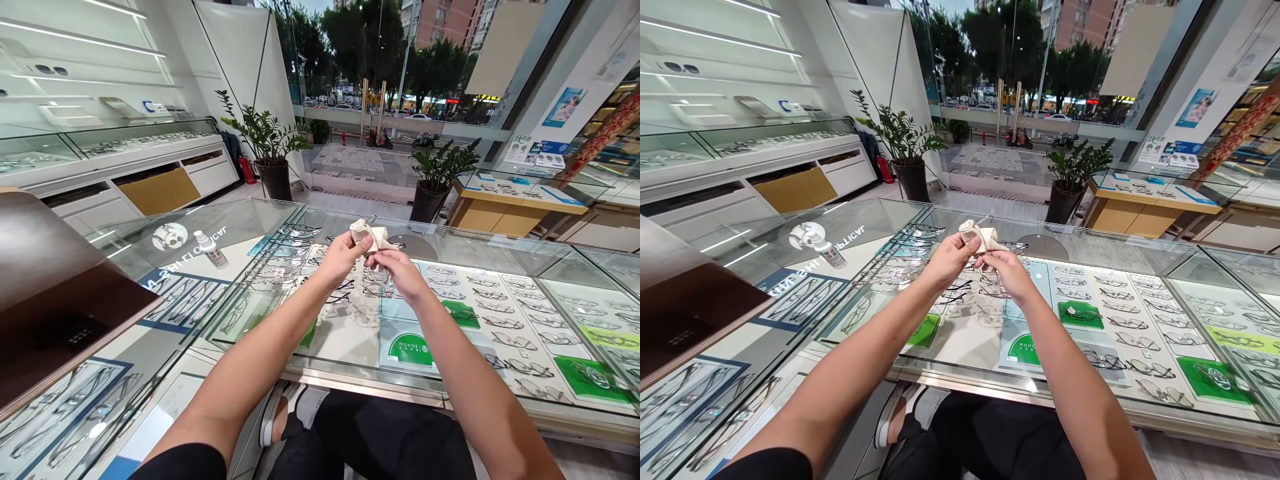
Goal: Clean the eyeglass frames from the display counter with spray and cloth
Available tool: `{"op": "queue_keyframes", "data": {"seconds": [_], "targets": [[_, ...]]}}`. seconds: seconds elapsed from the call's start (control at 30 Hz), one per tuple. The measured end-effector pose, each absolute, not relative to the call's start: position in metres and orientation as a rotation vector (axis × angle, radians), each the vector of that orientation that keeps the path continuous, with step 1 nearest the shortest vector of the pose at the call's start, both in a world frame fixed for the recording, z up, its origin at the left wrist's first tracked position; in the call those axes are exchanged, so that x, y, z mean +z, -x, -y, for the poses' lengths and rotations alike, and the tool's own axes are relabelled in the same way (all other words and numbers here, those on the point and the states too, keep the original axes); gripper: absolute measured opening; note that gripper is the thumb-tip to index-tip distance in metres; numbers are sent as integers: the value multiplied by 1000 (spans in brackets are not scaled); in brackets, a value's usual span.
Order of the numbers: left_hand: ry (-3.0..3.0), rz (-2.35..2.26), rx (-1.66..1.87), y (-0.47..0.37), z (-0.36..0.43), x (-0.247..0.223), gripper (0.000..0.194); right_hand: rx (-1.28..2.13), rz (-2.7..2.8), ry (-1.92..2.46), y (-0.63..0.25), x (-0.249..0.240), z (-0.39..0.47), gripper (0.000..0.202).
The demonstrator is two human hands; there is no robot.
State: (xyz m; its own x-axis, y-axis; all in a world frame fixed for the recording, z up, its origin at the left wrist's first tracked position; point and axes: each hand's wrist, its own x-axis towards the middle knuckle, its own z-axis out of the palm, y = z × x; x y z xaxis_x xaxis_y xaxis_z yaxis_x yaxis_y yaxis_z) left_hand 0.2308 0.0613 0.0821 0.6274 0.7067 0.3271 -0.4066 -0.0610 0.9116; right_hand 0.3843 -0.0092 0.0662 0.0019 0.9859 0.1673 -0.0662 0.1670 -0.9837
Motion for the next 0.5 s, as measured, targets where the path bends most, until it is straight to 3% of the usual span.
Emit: {"op": "queue_keyframes", "data": {"seconds": [0.23, 0.5], "targets": [[-1256, -337, 973, -236, -65, 73, 59, 1117, 1247, 1029, -383, 62, 8, 28], [-959, -359, 1044, -238, -86, 75, 51, 1153, 1130, 905, -392, 74, 14, 25]]}}
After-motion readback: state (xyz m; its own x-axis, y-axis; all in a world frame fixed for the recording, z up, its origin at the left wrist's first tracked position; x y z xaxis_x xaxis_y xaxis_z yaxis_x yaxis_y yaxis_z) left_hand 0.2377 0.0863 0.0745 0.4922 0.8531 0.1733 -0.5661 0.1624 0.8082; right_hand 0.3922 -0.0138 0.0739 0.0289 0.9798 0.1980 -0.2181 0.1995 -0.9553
